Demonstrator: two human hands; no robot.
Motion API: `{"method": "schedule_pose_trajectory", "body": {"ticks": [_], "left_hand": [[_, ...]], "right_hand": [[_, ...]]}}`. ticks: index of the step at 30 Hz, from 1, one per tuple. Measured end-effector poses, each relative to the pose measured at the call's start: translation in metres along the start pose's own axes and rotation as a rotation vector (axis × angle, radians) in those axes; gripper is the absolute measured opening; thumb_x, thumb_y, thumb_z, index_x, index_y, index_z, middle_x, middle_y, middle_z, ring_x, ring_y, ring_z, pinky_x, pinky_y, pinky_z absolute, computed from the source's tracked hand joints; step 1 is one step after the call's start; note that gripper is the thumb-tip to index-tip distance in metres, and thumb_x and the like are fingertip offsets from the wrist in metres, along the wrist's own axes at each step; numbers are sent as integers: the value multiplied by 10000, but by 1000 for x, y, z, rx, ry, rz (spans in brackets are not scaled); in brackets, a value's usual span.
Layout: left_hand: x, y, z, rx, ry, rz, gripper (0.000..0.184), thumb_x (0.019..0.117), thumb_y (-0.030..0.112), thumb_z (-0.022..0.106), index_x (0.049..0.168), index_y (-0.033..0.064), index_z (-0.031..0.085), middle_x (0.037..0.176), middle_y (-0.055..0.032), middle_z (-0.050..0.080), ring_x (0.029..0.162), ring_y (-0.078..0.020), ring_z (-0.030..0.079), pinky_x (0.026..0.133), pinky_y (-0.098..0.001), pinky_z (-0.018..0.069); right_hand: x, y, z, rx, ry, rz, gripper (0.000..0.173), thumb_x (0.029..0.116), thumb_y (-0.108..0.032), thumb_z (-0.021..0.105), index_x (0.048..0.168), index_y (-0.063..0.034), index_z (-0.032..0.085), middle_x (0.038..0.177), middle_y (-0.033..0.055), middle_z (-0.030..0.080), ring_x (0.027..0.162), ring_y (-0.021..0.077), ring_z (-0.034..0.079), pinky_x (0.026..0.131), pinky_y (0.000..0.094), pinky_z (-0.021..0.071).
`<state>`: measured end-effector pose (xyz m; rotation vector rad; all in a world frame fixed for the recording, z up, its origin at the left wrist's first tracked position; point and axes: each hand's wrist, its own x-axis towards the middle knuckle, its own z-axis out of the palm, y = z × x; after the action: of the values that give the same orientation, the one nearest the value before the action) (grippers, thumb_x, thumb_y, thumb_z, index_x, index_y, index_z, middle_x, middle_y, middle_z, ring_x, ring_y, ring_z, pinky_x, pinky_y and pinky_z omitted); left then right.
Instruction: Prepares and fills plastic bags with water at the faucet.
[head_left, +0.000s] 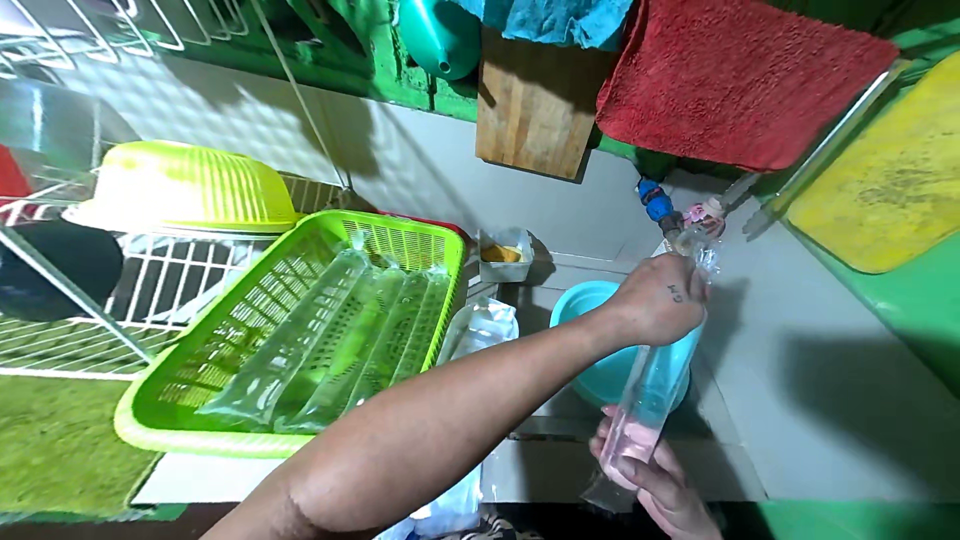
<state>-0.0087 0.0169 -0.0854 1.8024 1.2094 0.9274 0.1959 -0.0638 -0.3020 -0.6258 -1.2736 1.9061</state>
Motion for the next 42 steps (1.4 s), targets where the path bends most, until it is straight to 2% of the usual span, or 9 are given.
{"method": "schedule_pose_trajectory", "body": {"ticks": [2, 6, 10, 14, 19, 25, 31, 35, 42], "left_hand": [[0, -3, 3, -20, 2, 7, 330, 1110, 152, 395, 930, -10, 620, 947, -120, 600, 869, -214, 601, 775, -396, 495], [0, -4, 5, -11, 5, 26, 323, 1108, 141, 401, 932, -13, 623, 984, -124, 607, 909, -208, 609, 812, -383, 500], [-7, -8, 16, -11, 75, 103, 329, 1096, 108, 424, 872, -14, 630, 911, -110, 598, 823, -183, 604, 736, -353, 503], [-14, -10, 23, 28, 52, 127, 313, 1095, 96, 435, 888, -18, 640, 932, -106, 585, 846, -176, 593, 759, -333, 507], [-22, -29, 38, 17, 15, 186, 272, 1067, 92, 490, 873, 3, 658, 936, -92, 621, 840, -162, 624, 756, -324, 546], [-20, -29, 37, 37, -100, 163, 271, 1074, 108, 483, 896, 11, 662, 966, -78, 615, 861, -136, 613, 780, -289, 535], [-13, -24, 43, 79, -133, 183, 184, 1018, 60, 551, 895, -1, 673, 983, -92, 610, 886, -165, 609, 787, -333, 532], [-7, -25, 42, 112, -275, 169, 272, 1076, 145, 500, 935, 7, 686, 1017, -95, 599, 923, -162, 596, 831, -321, 517], [1, -18, 32, 221, -477, 286, 326, 1084, 211, 503, 936, 7, 709, 1011, -101, 630, 965, -178, 599, 860, -346, 492]], "right_hand": [[-1, 1, -6, 36, -111, 2, 697, 890, -152, 784, 1485, 5, 454, 1328, 236, 649, 1201, 381, 655, 1037, 524, 541], [0, 10, 13, -129, 211, -7, 714, 737, -194, 904, 1307, 28, 534, 1093, 85, 729, 976, 183, 723, 880, 369, 616], [1, 23, -3, -2, 117, -45, 685, 819, -136, 836, 1371, 47, 475, 1284, 221, 665, 1176, 345, 670, 1003, 502, 570], [7, 20, 33, -574, 575, 28, 736, 725, -182, 894, 1308, 83, 530, 1081, 129, 719, 972, 131, 714, 875, 295, 607], [0, 16, 6, -849, 392, 153, 941, 737, -454, 890, 1432, 37, 487, 1371, 184, 602, 1277, 213, 593, 1070, 386, 516], [1, -92, 10, -1139, 452, -714, 254, 1036, -272, 607, 1192, -89, 687, 1246, 69, 653, 1097, 80, 641, 890, 225, 564], [27, -155, 23, -1549, 129, -705, 465, 1048, -233, 516, 1498, -115, 517, 1476, 99, 560, 1017, 81, 664, 838, 239, 575], [33, -175, 14, -1619, 152, -541, 570, 932, -289, 673, 1434, -43, 569, 1182, 107, 680, 994, 159, 704, 855, 359, 622], [28, -196, 2, -1550, 106, -314, 394, 925, -329, 629, 1213, -85, 740, 778, -44, 684, 653, -1, 610, 617, 178, 535]]}}
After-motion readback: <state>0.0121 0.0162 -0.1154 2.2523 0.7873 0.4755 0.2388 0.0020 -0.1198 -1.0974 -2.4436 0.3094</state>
